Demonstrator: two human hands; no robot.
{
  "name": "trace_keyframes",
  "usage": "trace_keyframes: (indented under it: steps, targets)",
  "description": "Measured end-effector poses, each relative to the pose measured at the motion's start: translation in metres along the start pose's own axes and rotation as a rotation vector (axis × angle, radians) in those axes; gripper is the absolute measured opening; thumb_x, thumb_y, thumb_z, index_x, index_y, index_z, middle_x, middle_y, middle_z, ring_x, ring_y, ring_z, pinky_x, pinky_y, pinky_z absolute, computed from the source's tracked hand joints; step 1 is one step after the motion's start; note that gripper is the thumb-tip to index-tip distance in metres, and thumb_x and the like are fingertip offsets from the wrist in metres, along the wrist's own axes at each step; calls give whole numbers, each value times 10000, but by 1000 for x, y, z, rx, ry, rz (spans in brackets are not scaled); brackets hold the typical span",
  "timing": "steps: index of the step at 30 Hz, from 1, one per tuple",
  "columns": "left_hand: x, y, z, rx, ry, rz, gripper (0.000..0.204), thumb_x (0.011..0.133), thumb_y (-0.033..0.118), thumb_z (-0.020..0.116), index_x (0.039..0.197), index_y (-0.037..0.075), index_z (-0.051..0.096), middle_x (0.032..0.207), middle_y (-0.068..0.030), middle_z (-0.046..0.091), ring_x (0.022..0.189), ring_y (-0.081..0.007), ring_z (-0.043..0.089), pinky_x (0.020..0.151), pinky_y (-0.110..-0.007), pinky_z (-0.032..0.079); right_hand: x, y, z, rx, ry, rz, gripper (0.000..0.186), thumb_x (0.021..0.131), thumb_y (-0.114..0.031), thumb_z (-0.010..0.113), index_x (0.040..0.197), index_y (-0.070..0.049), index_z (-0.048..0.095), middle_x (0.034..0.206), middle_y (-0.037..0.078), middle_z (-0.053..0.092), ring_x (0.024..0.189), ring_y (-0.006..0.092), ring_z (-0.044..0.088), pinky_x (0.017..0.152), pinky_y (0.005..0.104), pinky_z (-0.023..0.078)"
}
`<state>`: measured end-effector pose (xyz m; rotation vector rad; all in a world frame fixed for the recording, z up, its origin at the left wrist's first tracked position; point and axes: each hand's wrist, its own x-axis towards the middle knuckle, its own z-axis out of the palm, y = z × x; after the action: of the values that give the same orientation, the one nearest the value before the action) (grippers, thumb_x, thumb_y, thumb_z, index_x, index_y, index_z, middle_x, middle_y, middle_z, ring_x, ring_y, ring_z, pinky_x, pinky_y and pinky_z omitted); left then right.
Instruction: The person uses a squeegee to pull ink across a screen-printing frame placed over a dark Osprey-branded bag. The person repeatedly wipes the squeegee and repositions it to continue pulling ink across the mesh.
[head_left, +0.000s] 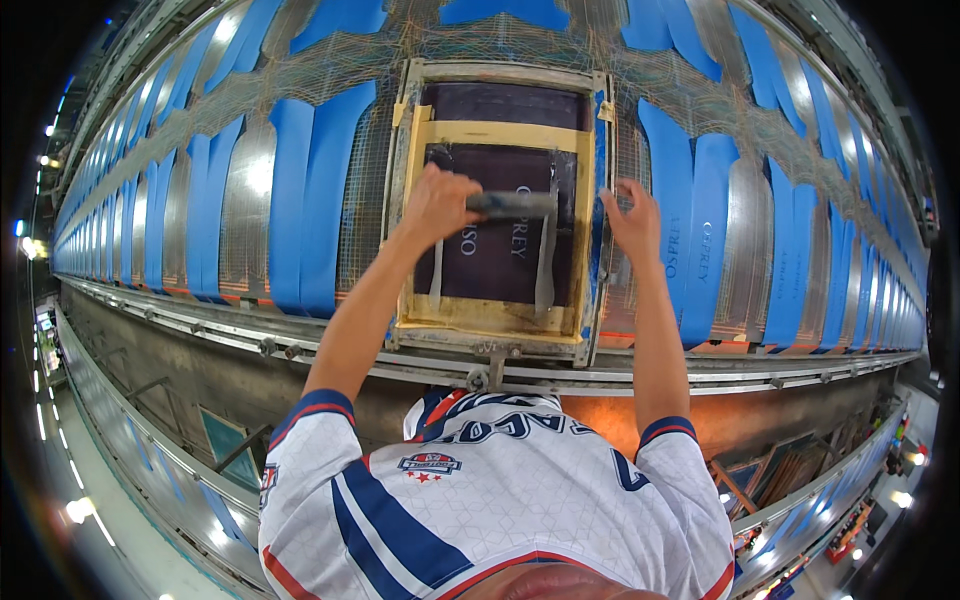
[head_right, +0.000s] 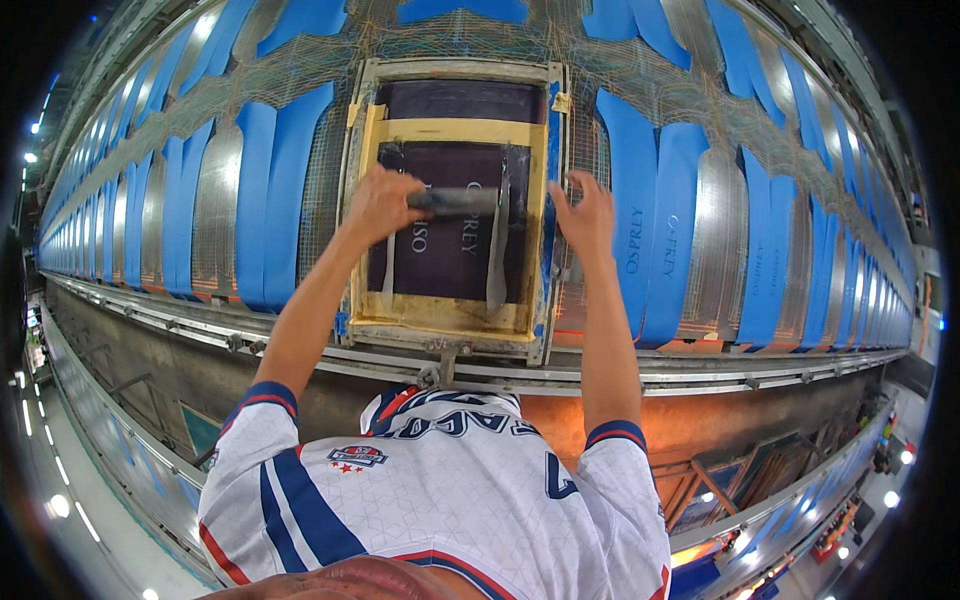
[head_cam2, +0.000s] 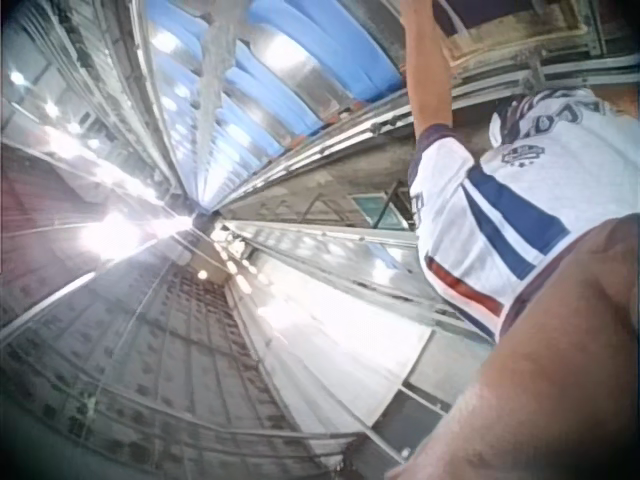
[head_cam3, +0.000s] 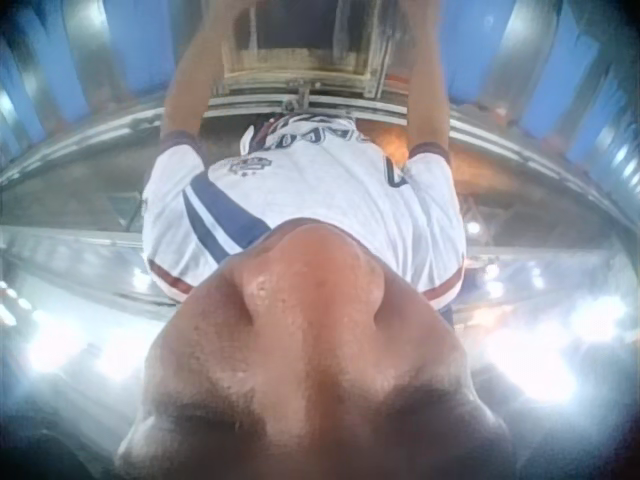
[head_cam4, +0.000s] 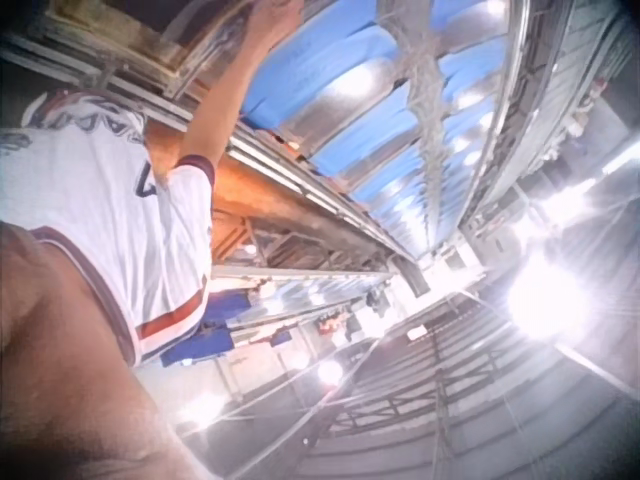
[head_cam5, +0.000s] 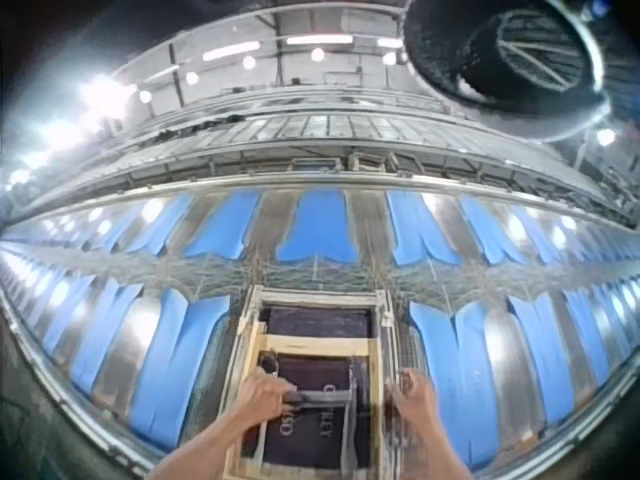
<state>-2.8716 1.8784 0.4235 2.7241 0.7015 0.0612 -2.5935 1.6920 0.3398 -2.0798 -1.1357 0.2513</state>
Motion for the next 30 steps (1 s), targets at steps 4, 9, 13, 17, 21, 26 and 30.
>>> trace_keyframes:
  steps: [4, 9, 13, 17, 21, 26, 30]
  targets:
    - [47, -25, -20, -19, -1, -8, 345, 638, 336, 891, 853, 100, 759, 724, -86, 696, 688, -295, 661, 719, -394, 493, 63, -91, -20, 217, -429, -107, 480, 865, -450, 737, 1107, -37, 693, 1118, 142, 701, 1106, 312, 637, 926, 443, 495]
    - [80, -29, -27, 14, -31, -59, 382, 639, 340, 889, 920, 106, 777, 680, -100, 678, 709, -304, 650, 841, -413, 479, 117, -114, 23, -256, -732, -259, 420, 770, -424, 771, 992, -72, 711, 921, 154, 717, 952, 356, 659, 913, 466, 478]
    - [72, -37, -9, 31, 14, -62, 327, 680, 389, 840, 909, 168, 764, 690, -43, 681, 731, -269, 654, 808, -405, 443, 112, -113, 46, -328, -756, -209, 327, 766, -387, 762, 918, -101, 719, 859, 147, 710, 893, 355, 665, 897, 468, 465]
    - [19, -15, 11, 44, 21, 19, 241, 692, 365, 824, 801, 179, 717, 763, -15, 688, 770, -228, 663, 758, -404, 426, 46, -113, 31, -241, -641, -332, 264, 700, -253, 803, 858, -71, 697, 757, 178, 663, 823, 369, 653, 780, 479, 506]
    - [-76, 39, 14, -48, -6, 15, 217, 672, 312, 837, 790, 190, 701, 750, 4, 659, 778, -202, 644, 764, -397, 417, -58, -125, 2, -244, -706, -385, 233, 705, -240, 792, 853, -87, 698, 822, 132, 650, 897, 319, 622, 880, 444, 460]
    - [-69, 40, 12, -65, -3, 20, 254, 660, 340, 847, 796, 172, 714, 751, -10, 669, 782, -221, 649, 774, -412, 416, -51, -118, 1, -210, -672, -398, 219, 743, -261, 769, 877, -97, 717, 840, 139, 663, 918, 324, 634, 905, 447, 457]
    - [12, -9, 2, 24, 6, 13, 312, 680, 388, 834, 865, 156, 740, 749, -29, 694, 782, -257, 665, 810, -419, 428, 44, -122, 16, -273, -653, -372, 193, 744, -250, 755, 898, -135, 734, 813, 131, 700, 870, 333, 670, 875, 462, 489]
